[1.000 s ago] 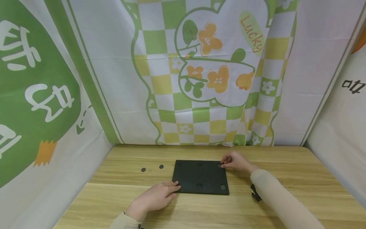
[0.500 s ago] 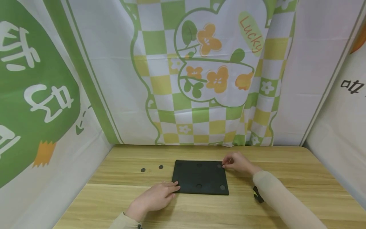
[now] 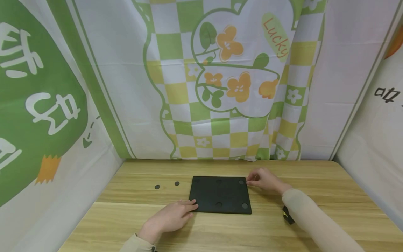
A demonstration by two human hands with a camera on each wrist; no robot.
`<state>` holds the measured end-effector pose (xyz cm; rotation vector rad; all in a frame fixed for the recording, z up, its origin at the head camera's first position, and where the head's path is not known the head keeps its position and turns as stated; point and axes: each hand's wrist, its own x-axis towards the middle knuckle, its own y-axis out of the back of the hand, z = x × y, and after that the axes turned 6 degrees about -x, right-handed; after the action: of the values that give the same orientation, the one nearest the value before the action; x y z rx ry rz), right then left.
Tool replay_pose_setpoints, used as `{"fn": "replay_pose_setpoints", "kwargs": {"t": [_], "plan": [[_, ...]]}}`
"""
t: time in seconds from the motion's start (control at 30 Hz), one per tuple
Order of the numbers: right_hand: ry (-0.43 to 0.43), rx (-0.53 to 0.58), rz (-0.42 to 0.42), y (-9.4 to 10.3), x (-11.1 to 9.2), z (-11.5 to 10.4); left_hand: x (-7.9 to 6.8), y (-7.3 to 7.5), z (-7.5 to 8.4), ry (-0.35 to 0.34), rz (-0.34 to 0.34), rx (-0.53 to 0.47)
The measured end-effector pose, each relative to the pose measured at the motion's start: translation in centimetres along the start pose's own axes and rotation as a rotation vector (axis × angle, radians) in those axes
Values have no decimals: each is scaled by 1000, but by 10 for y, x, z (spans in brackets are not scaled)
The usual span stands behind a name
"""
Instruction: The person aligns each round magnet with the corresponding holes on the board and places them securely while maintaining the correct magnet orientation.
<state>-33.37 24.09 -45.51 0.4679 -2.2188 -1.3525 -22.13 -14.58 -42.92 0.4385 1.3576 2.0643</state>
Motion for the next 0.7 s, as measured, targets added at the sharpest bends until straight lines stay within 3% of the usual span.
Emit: {"fn": "replay_pose_setpoints", "kwargs": {"t": [0.37,0.7], "plan": [[32,-45,10,8,-8,-2,0,1,0,4,-6,-2],[10,-49,16,10,-16,7,0,0,0,3,-5,2]]}}
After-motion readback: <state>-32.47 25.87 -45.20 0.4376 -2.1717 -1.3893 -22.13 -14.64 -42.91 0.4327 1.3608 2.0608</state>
